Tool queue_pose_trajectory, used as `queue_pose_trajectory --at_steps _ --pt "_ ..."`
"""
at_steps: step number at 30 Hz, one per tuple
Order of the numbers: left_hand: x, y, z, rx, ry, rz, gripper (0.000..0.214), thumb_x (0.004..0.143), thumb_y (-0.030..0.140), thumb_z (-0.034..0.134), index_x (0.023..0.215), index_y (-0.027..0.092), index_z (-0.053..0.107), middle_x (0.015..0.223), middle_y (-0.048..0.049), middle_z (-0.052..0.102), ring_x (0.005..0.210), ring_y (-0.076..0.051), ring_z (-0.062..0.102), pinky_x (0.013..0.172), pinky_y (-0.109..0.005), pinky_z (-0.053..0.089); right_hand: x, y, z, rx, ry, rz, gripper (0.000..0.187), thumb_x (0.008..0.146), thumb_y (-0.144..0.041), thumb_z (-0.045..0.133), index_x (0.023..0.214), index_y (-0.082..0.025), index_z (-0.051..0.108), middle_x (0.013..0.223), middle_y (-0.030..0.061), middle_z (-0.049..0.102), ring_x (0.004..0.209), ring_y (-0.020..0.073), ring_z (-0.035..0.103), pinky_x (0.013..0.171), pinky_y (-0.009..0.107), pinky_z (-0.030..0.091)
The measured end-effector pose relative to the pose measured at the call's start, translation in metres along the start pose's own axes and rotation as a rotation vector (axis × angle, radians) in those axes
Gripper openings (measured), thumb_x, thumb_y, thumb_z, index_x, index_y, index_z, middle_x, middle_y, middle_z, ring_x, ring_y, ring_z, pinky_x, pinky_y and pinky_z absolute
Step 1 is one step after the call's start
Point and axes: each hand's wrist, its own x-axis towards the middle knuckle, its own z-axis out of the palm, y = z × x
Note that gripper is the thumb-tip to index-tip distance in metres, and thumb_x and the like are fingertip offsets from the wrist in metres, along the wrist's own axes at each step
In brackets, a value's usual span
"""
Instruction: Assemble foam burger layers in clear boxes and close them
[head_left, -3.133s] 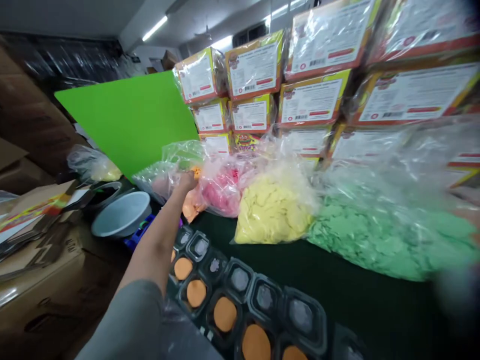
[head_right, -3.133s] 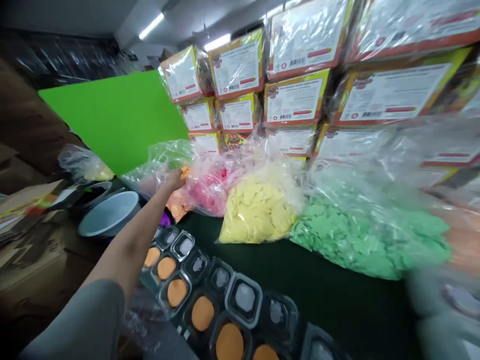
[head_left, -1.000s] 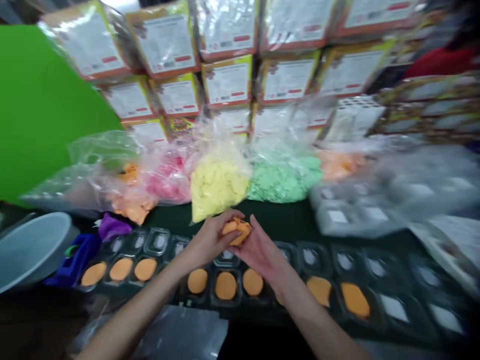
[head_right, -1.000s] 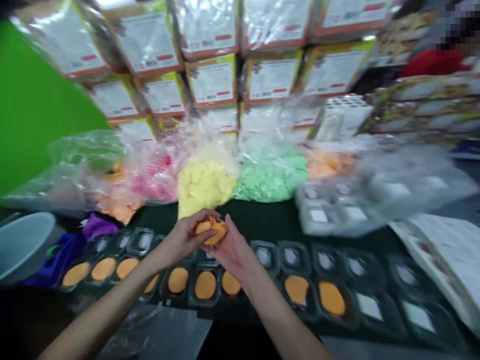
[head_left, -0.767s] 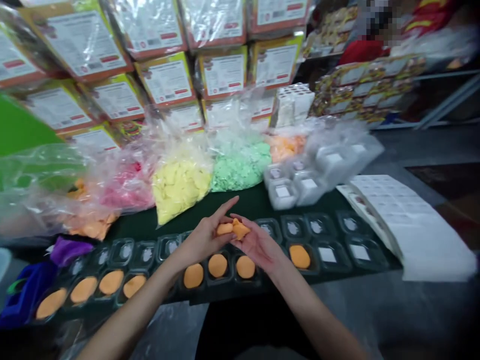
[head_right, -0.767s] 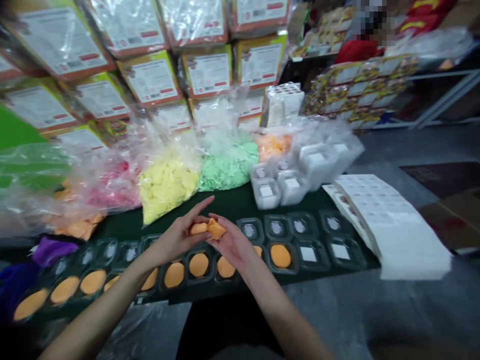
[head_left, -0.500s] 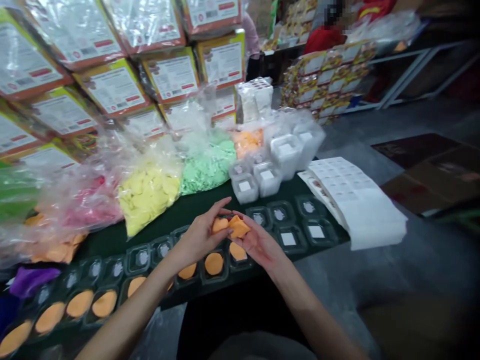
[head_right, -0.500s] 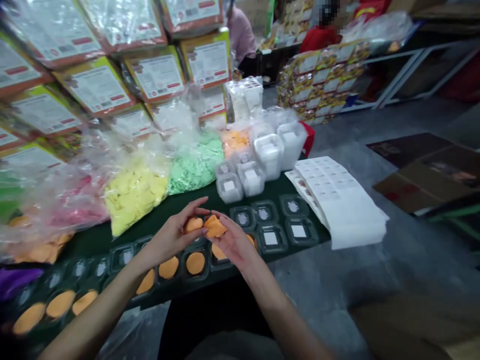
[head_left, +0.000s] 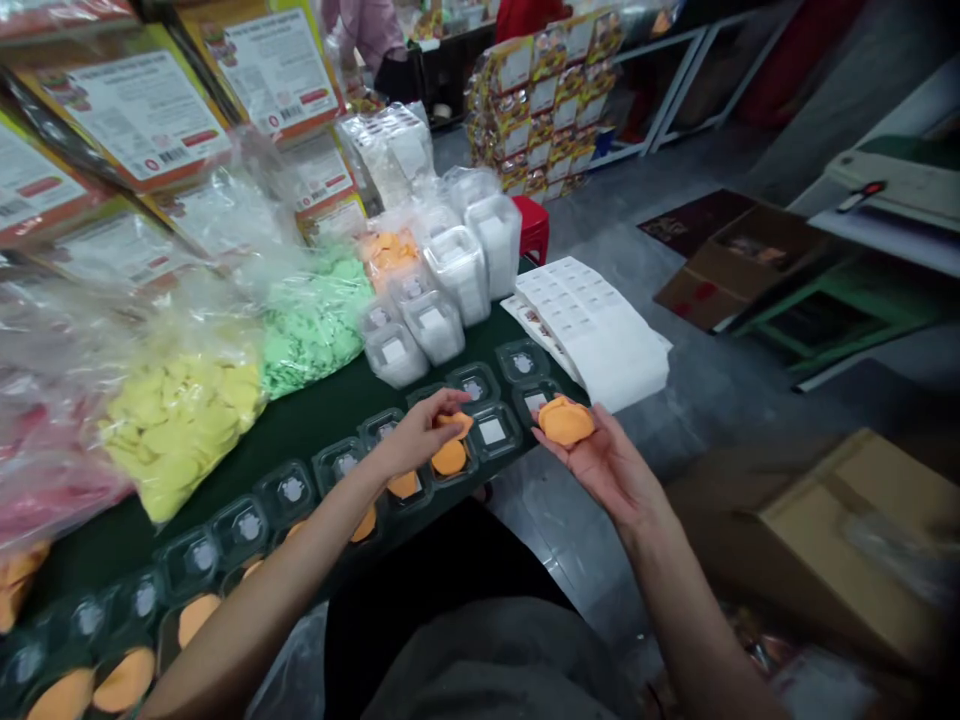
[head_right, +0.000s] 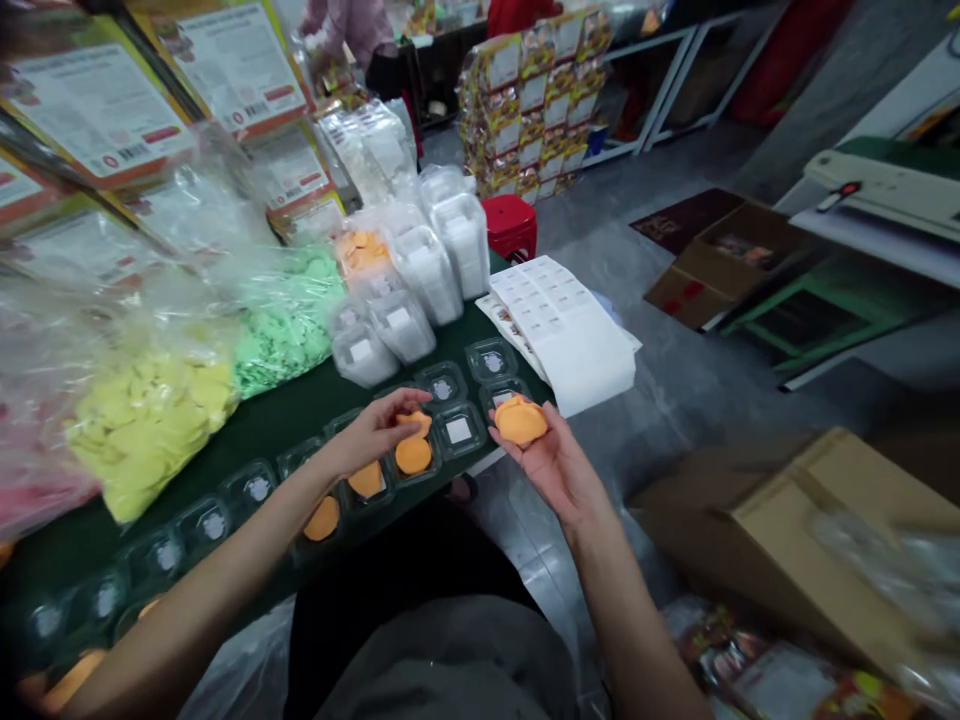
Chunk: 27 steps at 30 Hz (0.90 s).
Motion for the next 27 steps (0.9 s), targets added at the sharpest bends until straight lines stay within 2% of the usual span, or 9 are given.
queue_pose_trajectory --at_steps 4,7,11,13,17,19,23,25,27 --pt "0.024 -0.008 0.035 0.076 -0.008 0.085 0.019 0.079 0.023 0.07 0.097 0.016 0.064 0.083 -0.0004 0.062 0.076 -0.013 0.057 0.071 -0.025 0.045 -0.005 0.003 -0.011 0.007 0.032 0.006 0.026 0.086 -0.023 0.074 0.11 -0.015 0.07 0.122 0.0129 0.073 0.118 0.0295 0.068 0.103 0.046 0.056" --pt "0.039 -0.011 0.05 0.161 -0.021 0.112 0.012 0.081 0.022 0.068 0.089 0.017 0.062 0.082 -0.0008 0.064 0.073 -0.013 0.057 0.066 -0.024 0.043 -0.005 0.005 -0.016 0.025 0.031 0.009 0.022 0.087 -0.023 0.072 0.108 -0.016 0.07 0.12 0.0113 0.073 0.117 0.0291 0.068 0.102 0.046 0.058" --pt "0.051 -0.017 0.056 0.333 0.011 0.155 0.005 0.085 0.016 0.061 0.089 0.018 0.059 0.077 0.0014 0.061 0.07 -0.013 0.055 0.064 -0.024 0.04 -0.006 0.002 -0.02 0.037 0.032 -0.002 0.02 0.088 -0.021 0.071 0.108 -0.017 0.07 0.118 0.0091 0.074 0.117 0.0282 0.068 0.102 0.046 0.058" --pt "0.053 -0.02 0.058 0.404 0.02 0.172 0.01 0.086 0.011 0.057 0.092 0.019 0.059 0.078 0.0014 0.061 0.072 -0.014 0.055 0.065 -0.025 0.04 -0.006 0.0 -0.021 0.046 0.032 -0.002 0.021 0.087 -0.021 0.073 0.107 -0.018 0.07 0.119 0.0089 0.074 0.118 0.0287 0.068 0.103 0.048 0.057" --pt "0.048 -0.024 0.065 0.625 0.048 0.217 0.026 0.087 0.004 0.052 0.107 0.02 0.058 0.095 -0.0037 0.066 0.085 -0.018 0.061 0.076 -0.029 0.045 -0.003 0.001 -0.021 0.06 0.031 0.018 0.022 0.087 -0.022 0.074 0.108 -0.018 0.069 0.121 0.0092 0.073 0.12 0.0287 0.067 0.104 0.049 0.056" --pt "0.044 -0.025 0.07 0.788 0.073 0.234 0.028 0.089 0.004 0.051 0.112 0.019 0.058 0.102 -0.0074 0.067 0.092 -0.022 0.062 0.082 -0.033 0.046 0.0 0.003 -0.02 0.069 0.032 0.032 0.023 0.086 -0.021 0.074 0.108 -0.018 0.069 0.121 0.0096 0.073 0.12 0.0289 0.067 0.104 0.049 0.056" --pt "0.039 -0.03 0.074 1.058 0.143 0.267 0.019 0.095 0.012 0.05 0.11 0.018 0.06 0.106 -0.012 0.066 0.1 -0.028 0.058 0.088 -0.041 0.047 0.005 0.007 -0.015 0.08 0.014 0.057 0.021 0.087 -0.022 0.073 0.107 -0.018 0.069 0.121 0.0102 0.073 0.121 0.03 0.067 0.105 0.051 0.055" --pt "0.037 -0.029 0.073 1.061 0.189 0.278 0.02 0.094 0.012 0.051 0.112 0.018 0.061 0.115 -0.0135 0.062 0.106 -0.029 0.055 0.09 -0.042 0.047 0.008 0.009 -0.012 0.08 0.0 0.065 0.02 0.088 -0.023 0.072 0.107 -0.019 0.069 0.121 0.0089 0.074 0.12 0.0295 0.067 0.104 0.051 0.055" --pt "0.034 -0.023 0.072 0.969 0.232 0.294 0.024 0.093 0.011 0.053 0.114 0.019 0.061 0.122 -0.0132 0.058 0.11 -0.028 0.053 0.093 -0.042 0.047 0.011 0.01 -0.01 0.088 -0.021 0.086 0.02 0.089 -0.027 0.071 0.108 -0.02 0.069 0.12 0.0086 0.074 0.12 0.0291 0.067 0.104 0.05 0.055"
